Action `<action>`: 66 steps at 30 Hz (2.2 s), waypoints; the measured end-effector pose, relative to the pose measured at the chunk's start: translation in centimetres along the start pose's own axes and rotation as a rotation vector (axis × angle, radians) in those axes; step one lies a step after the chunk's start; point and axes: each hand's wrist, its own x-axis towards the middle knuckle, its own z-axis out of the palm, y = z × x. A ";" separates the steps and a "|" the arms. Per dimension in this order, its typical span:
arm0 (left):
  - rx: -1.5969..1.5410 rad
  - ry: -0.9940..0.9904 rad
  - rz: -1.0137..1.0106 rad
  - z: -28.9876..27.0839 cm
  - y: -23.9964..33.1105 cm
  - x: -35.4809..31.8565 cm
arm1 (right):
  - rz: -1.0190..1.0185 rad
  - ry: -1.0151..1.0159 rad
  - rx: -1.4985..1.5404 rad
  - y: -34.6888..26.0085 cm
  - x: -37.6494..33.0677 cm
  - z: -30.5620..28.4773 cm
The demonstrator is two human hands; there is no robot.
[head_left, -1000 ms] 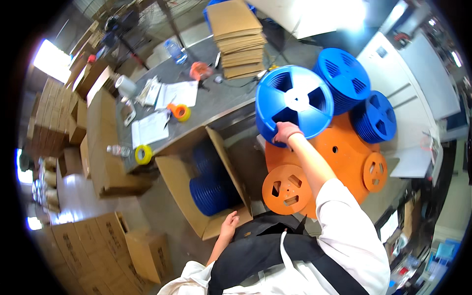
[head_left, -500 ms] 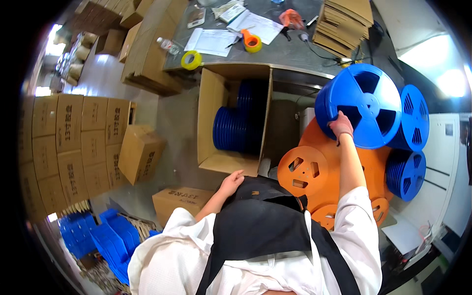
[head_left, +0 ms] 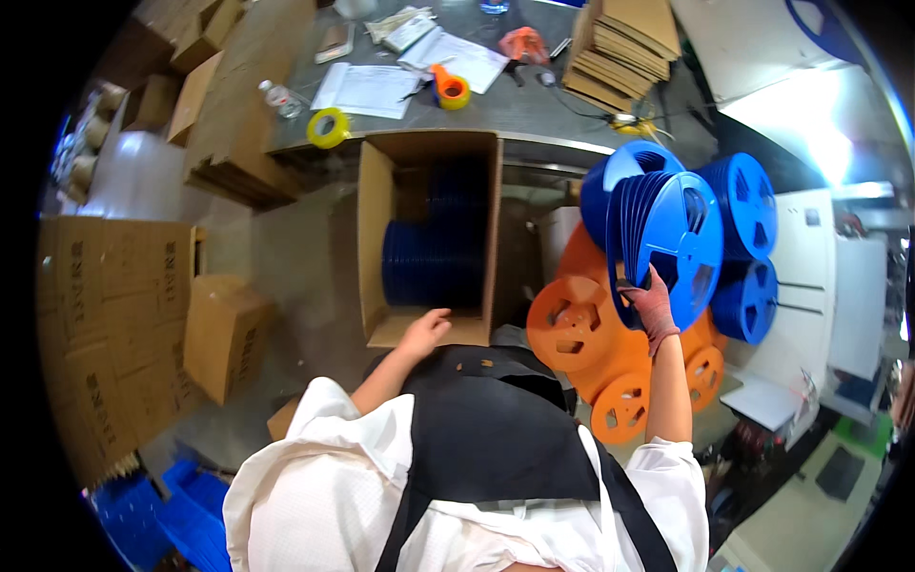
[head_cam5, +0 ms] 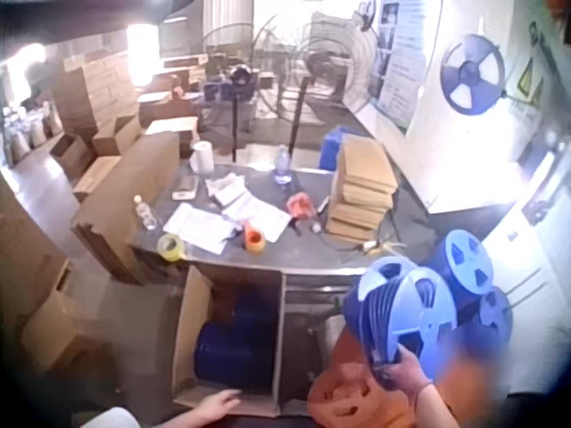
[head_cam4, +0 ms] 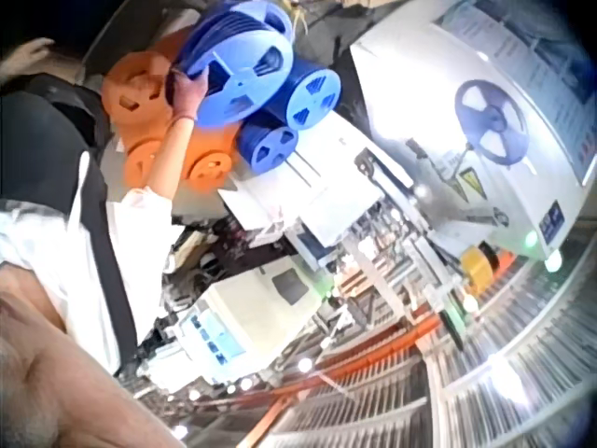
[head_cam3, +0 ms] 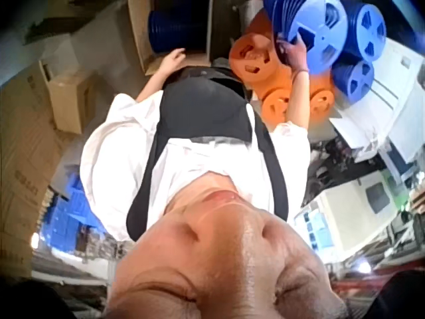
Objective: The person packs blue plastic spools into a cardboard box. They pick up spools from a stack, separate them, and place them vertically into the box, repeating the process until the box is filled.
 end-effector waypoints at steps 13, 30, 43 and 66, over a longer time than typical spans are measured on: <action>-0.267 0.065 0.210 -13.9 -0.1 1.2 | -0.400 -0.165 1.596 -9.1 -16.9 10.2; -0.479 0.202 0.516 -11.6 16.2 -5.0 | -0.380 -0.216 1.464 -12.4 -16.4 10.2; -0.787 -0.326 0.009 -7.6 21.5 -7.0 | 0.057 0.012 0.880 -14.2 -19.0 12.7; -1.742 -0.635 0.321 -16.7 12.9 -7.4 | -0.363 -0.223 1.412 -11.6 -16.7 10.5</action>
